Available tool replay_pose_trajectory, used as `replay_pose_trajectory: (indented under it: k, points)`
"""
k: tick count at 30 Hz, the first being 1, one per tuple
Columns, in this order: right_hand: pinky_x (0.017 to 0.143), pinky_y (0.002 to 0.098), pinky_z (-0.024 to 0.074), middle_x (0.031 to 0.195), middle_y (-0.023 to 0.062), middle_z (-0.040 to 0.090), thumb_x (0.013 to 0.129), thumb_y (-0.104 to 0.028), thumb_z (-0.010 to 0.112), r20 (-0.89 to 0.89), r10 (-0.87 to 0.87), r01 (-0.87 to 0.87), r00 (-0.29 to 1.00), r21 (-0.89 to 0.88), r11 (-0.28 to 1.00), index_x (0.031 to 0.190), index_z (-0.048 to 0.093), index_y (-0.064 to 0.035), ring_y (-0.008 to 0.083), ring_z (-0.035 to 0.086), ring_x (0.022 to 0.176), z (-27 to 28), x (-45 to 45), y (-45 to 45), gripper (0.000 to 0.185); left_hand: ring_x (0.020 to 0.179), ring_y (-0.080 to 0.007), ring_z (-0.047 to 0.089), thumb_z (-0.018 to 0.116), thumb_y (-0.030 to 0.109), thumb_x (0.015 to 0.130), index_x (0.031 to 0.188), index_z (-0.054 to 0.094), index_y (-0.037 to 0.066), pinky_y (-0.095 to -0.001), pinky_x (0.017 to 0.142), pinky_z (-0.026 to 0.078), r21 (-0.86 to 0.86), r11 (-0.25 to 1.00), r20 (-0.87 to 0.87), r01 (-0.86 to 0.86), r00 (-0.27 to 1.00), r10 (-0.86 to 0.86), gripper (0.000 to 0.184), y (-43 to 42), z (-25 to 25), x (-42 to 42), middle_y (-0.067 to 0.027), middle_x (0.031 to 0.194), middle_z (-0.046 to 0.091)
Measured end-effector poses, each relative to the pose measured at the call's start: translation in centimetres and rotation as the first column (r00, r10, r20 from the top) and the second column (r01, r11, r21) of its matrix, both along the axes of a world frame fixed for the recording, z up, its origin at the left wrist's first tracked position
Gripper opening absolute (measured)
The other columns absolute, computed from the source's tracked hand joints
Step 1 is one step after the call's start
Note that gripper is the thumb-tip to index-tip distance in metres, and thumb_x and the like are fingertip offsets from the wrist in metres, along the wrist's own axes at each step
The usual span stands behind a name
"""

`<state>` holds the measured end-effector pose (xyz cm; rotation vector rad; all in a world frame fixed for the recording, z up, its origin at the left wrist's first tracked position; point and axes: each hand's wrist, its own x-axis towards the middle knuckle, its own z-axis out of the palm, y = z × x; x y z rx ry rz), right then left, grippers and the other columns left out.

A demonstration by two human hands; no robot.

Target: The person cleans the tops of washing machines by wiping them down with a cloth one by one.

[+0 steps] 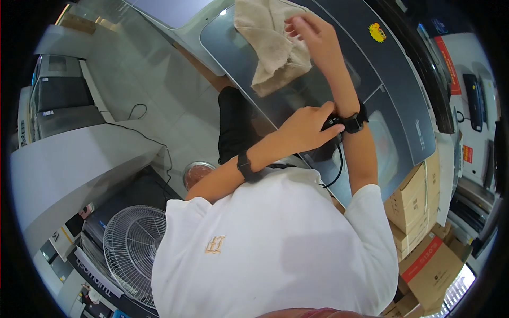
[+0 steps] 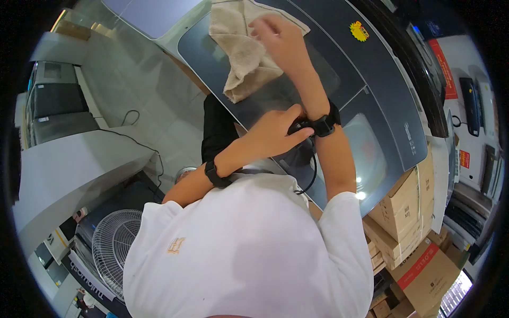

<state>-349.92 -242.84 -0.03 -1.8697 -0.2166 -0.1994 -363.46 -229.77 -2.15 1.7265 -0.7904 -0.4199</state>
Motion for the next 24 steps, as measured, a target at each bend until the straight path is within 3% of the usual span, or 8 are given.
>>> replay_pose_trajectory:
  k: [1,2,4,8,12,16,17,24]
  points:
    - [0.093,0.0417,0.0555,0.115,0.0101,0.076,0.104,-0.027,0.06,0.093,-0.044,0.073,0.995,-0.339,0.938,0.121,0.073,-0.005,0.0255,0.072,0.107,0.2,-0.1,0.1,0.03,0.093,-0.0407,0.071,0.07,0.025,0.099,0.128,0.059,0.003,-0.0451,0.082,0.055,0.009,1.0,-0.007,-0.016,1.0,0.016,0.039,0.0,0.0,0.2,-0.0188,0.105,0.073]
    - [0.094,0.0427,0.0551,0.12,0.0106,0.075,0.104,-0.026,0.06,0.167,-0.042,0.111,0.985,-0.426,0.898,0.123,0.072,-0.006,0.028,0.071,0.11,-0.2,0.0,0.0,0.03,0.099,-0.0426,0.07,0.07,0.025,0.098,0.129,0.059,0.003,-0.0464,0.085,0.055,0.018,0.999,-0.014,-0.03,0.999,0.03,0.04,0.0,0.1,0.4,-0.0195,0.11,0.073]
    - [0.098,0.0446,0.0543,0.129,0.0115,0.073,0.103,-0.024,0.06,0.311,-0.02,0.207,0.95,-0.581,0.787,0.125,0.072,-0.0081,0.0331,0.069,0.116,-1.8,0.9,-0.9,0.03,0.109,-0.0423,0.066,0.071,0.023,0.096,0.131,0.06,0.004,-0.0484,0.091,0.053,0.037,0.993,0.242,-0.108,0.965,0.096,0.041,0.2,-1.0,1.7,-0.0207,0.122,0.068]
    - [0.109,0.045,0.0497,0.14,0.0172,0.066,0.103,-0.021,0.058,0.27,-0.007,0.185,0.963,-0.64,0.746,0.132,0.069,-0.0083,0.0395,0.061,0.13,-6.1,3.5,-3.1,0.034,0.125,-0.0427,0.059,0.072,0.018,0.091,0.131,0.062,0.006,-0.05,0.101,0.05,0.092,0.954,0.538,-0.285,0.82,0.193,0.042,0.9,-2.6,4.8,-0.0215,0.139,0.058]
    - [0.117,0.0452,0.0446,0.15,0.0213,0.058,0.105,-0.019,0.055,0.362,0.139,0.172,0.922,-0.702,0.691,0.143,0.061,-0.0075,0.0407,0.053,0.14,-9.5,4.1,-4.6,0.041,0.124,-0.0432,0.06,0.074,0.015,0.088,0.126,0.066,0.007,-0.0517,0.105,0.048,0.069,0.893,0.684,-0.445,0.673,0.283,0.04,2.6,-2.5,7.2,-0.0201,0.138,0.06]
    - [0.115,0.0482,0.0461,0.142,0.0262,0.061,0.099,-0.014,0.06,0.459,0.156,0.287,0.875,-0.749,0.597,0.138,0.062,0.0011,0.0444,0.056,0.135,-9.4,2.3,-3.7,0.042,0.138,-0.0397,0.052,0.074,0.024,0.091,0.128,0.069,0.008,-0.0573,0.113,0.039,0.227,0.73,0.69,-0.645,0.635,0.347,0.04,5.1,-3.3,7.9,-0.0193,0.146,0.057]
    - [0.115,0.0482,0.0461,0.143,0.0267,0.06,0.1,-0.015,0.06,0.443,0.164,0.277,0.881,-0.766,0.581,0.139,0.061,0.0008,0.0446,0.056,0.135,-9.1,1.5,-3.6,0.042,0.143,-0.0372,0.048,0.071,0.03,0.094,0.127,0.07,0.008,-0.0591,0.115,0.035,0.251,0.702,0.693,-0.667,0.63,0.351,0.04,6.0,-4.1,8.2,-0.0177,0.148,0.056]
    - [0.115,0.0477,0.046,0.146,0.0296,0.057,0.101,-0.02,0.061,0.219,0.081,0.15,0.972,-0.853,0.5,0.143,0.058,-0.0008,0.0462,0.054,0.138,-6.7,-7.1,-4.7,0.047,0.138,-0.0326,0.052,0.067,0.029,0.096,0.122,0.072,0.006,-0.055,0.113,0.036,0.313,0.533,0.722,-0.786,0.561,0.404,0.035,10.1,-5.7,7.3,-0.0144,0.146,0.058]
